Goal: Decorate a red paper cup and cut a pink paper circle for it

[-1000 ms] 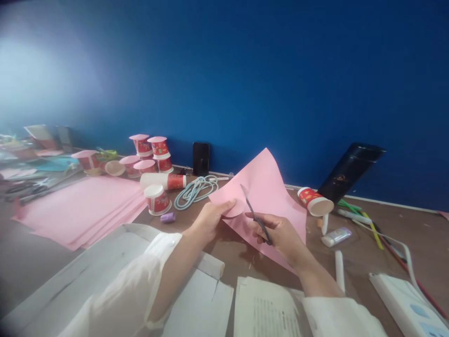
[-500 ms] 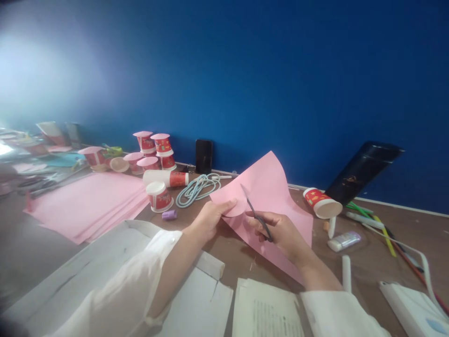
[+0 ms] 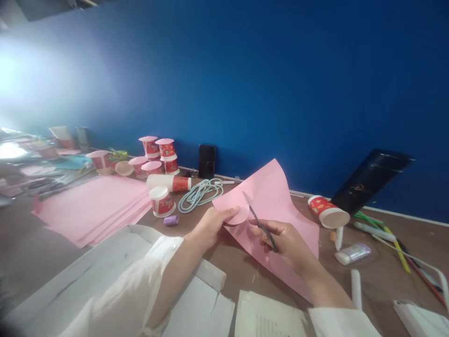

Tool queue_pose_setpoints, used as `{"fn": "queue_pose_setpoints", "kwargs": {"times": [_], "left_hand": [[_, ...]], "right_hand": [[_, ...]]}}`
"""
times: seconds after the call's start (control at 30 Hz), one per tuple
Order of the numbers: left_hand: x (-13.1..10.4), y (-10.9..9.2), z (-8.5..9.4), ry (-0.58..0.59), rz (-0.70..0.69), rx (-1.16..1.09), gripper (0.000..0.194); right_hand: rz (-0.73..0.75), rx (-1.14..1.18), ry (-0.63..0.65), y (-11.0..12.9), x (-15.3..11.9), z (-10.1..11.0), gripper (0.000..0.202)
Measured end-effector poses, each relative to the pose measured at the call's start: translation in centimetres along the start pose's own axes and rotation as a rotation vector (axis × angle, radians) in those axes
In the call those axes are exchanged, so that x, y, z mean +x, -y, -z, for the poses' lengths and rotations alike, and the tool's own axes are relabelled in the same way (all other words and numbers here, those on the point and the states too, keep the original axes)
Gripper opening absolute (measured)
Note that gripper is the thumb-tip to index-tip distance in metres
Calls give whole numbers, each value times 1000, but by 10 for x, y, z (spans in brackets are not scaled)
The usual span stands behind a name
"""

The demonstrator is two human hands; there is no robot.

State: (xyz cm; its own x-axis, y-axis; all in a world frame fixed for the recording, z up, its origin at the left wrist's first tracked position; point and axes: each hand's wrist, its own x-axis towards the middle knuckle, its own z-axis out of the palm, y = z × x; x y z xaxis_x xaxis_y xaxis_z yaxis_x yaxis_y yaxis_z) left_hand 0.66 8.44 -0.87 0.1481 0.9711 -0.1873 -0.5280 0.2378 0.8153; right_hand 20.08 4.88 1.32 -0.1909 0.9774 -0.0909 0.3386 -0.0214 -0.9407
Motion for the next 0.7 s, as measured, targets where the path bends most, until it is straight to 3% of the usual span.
{"fn": "queue_pose_setpoints", "kwargs": {"times": [0.23,0.7], "left_hand": [[-2,-5,-2,-23,-1,122,44],[-4,-6,0,30,-30,84,52]], "right_hand": [[22,14,16,-6,0,5,59],[-25,0,15,-6,1,8,65]]}}
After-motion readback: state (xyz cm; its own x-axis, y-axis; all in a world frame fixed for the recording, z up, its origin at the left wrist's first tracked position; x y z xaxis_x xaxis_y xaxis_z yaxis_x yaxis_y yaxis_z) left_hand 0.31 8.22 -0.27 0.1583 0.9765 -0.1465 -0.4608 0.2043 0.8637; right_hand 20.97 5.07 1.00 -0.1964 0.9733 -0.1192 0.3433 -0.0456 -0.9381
